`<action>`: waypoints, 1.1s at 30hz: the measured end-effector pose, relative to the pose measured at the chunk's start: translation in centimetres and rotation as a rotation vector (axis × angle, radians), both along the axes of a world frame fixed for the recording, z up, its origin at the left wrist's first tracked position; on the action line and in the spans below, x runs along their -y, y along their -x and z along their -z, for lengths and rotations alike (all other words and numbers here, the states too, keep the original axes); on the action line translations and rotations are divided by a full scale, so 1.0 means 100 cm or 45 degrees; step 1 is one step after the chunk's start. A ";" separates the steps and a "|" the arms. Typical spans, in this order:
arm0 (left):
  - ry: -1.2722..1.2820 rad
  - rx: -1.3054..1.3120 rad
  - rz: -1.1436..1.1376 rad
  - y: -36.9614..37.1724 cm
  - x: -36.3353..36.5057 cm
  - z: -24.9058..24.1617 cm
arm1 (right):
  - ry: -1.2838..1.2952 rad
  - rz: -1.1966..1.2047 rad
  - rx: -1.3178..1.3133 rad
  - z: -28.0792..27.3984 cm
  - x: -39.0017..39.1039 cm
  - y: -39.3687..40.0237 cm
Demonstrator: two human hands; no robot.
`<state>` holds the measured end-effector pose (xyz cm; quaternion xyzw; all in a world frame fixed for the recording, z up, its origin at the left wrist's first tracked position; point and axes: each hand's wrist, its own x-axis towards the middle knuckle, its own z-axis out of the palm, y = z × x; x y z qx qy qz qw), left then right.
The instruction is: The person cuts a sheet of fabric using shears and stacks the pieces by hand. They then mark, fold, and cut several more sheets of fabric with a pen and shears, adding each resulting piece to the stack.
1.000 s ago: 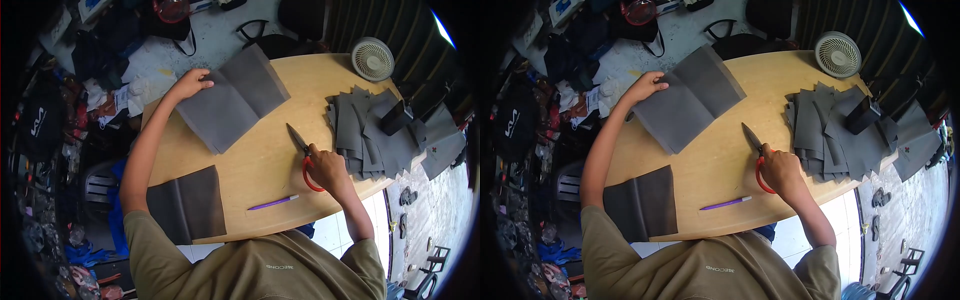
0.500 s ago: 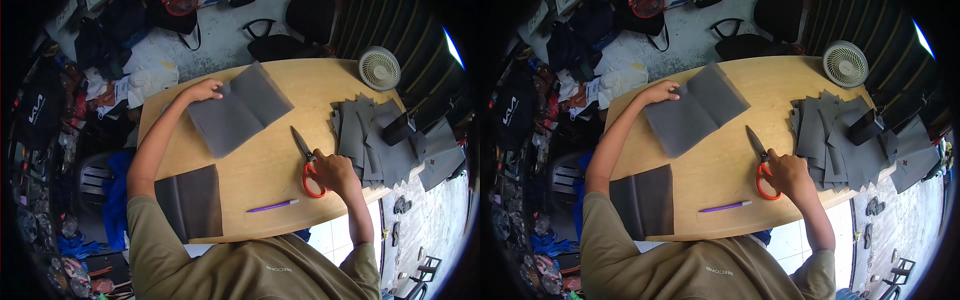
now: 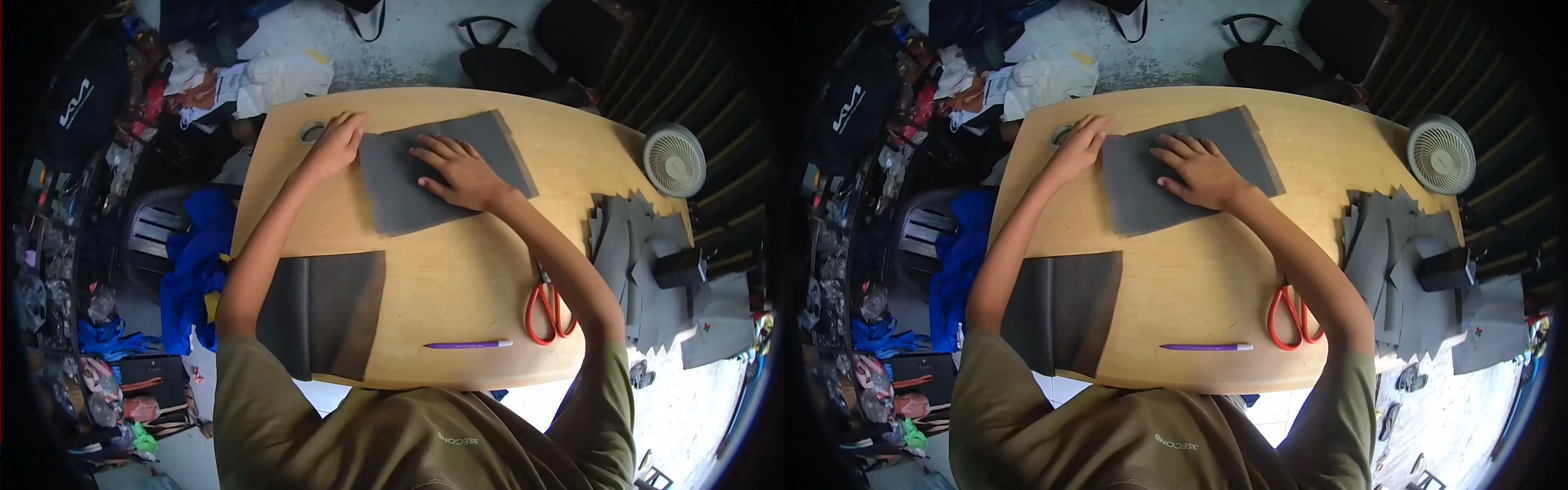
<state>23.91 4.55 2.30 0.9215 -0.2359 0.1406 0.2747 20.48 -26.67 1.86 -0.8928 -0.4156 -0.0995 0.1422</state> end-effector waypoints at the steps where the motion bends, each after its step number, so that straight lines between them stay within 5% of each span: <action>1: 0.070 -0.065 -0.025 0.017 -0.007 0.004 | 0.034 0.031 0.005 0.009 -0.007 -0.003; 7: 0.081 -0.001 -0.079 0.105 0.005 0.012 | 0.123 0.123 -0.010 0.015 -0.017 -0.002; 10: -0.180 0.144 -0.075 0.112 0.006 0.014 | 0.139 0.137 -0.010 0.010 -0.019 0.000; 33: -0.170 0.138 -0.112 0.113 0.007 0.013 | 0.075 -0.006 -0.033 -0.005 -0.061 -0.026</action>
